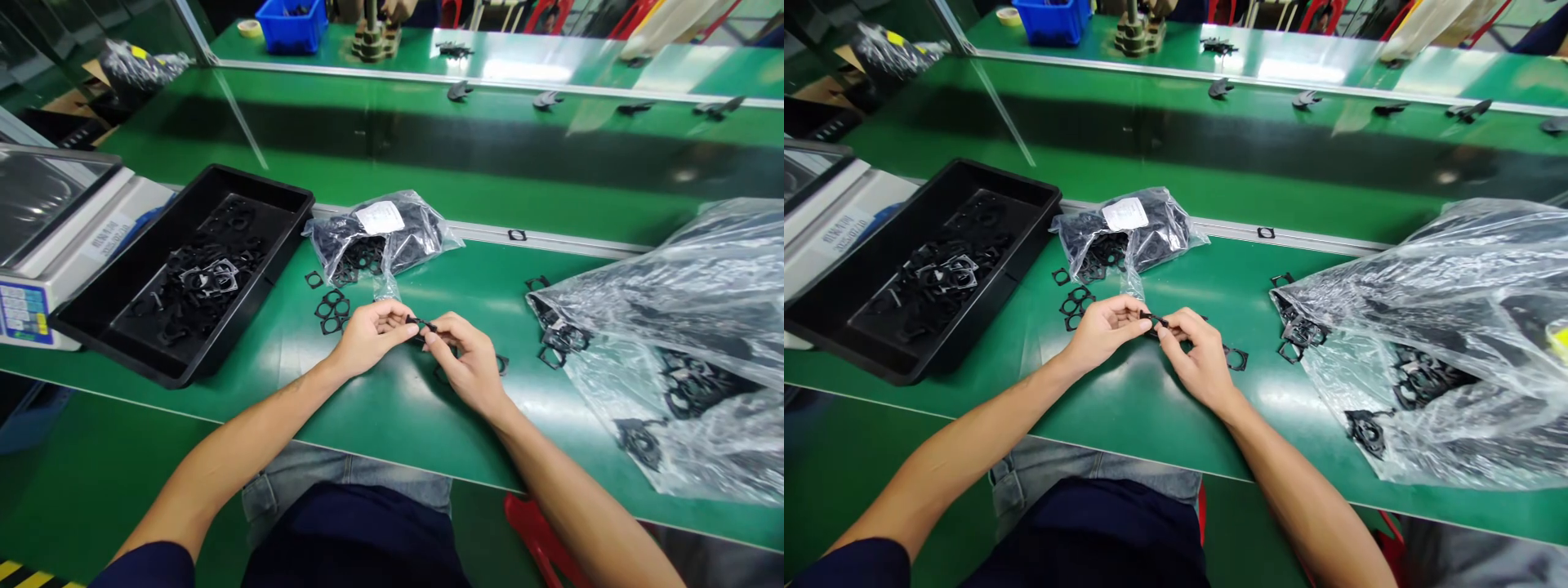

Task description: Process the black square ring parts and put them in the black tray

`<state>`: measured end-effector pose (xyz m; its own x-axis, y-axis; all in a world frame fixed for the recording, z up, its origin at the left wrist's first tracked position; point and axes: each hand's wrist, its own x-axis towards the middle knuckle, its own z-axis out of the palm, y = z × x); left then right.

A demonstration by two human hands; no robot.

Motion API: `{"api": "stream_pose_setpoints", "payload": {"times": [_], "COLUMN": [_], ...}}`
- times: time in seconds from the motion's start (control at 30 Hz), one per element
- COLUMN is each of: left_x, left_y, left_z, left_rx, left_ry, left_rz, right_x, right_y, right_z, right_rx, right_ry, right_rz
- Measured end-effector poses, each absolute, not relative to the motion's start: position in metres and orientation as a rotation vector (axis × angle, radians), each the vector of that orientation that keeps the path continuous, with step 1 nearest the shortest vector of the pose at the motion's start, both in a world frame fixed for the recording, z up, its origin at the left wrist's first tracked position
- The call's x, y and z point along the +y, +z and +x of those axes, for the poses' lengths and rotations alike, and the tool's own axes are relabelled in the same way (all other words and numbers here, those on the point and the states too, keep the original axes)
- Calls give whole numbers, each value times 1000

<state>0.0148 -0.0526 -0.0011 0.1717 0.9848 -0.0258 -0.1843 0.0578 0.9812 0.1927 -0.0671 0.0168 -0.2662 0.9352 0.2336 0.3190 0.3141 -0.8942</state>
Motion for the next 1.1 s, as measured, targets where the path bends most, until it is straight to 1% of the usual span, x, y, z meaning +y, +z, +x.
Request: {"api": "stream_pose_setpoints", "payload": {"times": [0.17,0.5,0.9,1.1], "left_x": [-51,-48,-50,-47], "left_y": [0,-2,1,3], "left_z": [13,11,10,9], "left_rx": [957,864,864,876], "left_ry": [1149,1073,1048,1040], "left_rz": [1085,985,910,975], "right_x": [-68,-66,-66,-65], "right_y": [17,22,19,16], "right_z": [192,191,191,191], "right_rx": [-1781,-1681,-1557,-1529], "right_ry": [926,1119,1208,1211], "right_rz": [-1123,-1097,-1058,-1058]}}
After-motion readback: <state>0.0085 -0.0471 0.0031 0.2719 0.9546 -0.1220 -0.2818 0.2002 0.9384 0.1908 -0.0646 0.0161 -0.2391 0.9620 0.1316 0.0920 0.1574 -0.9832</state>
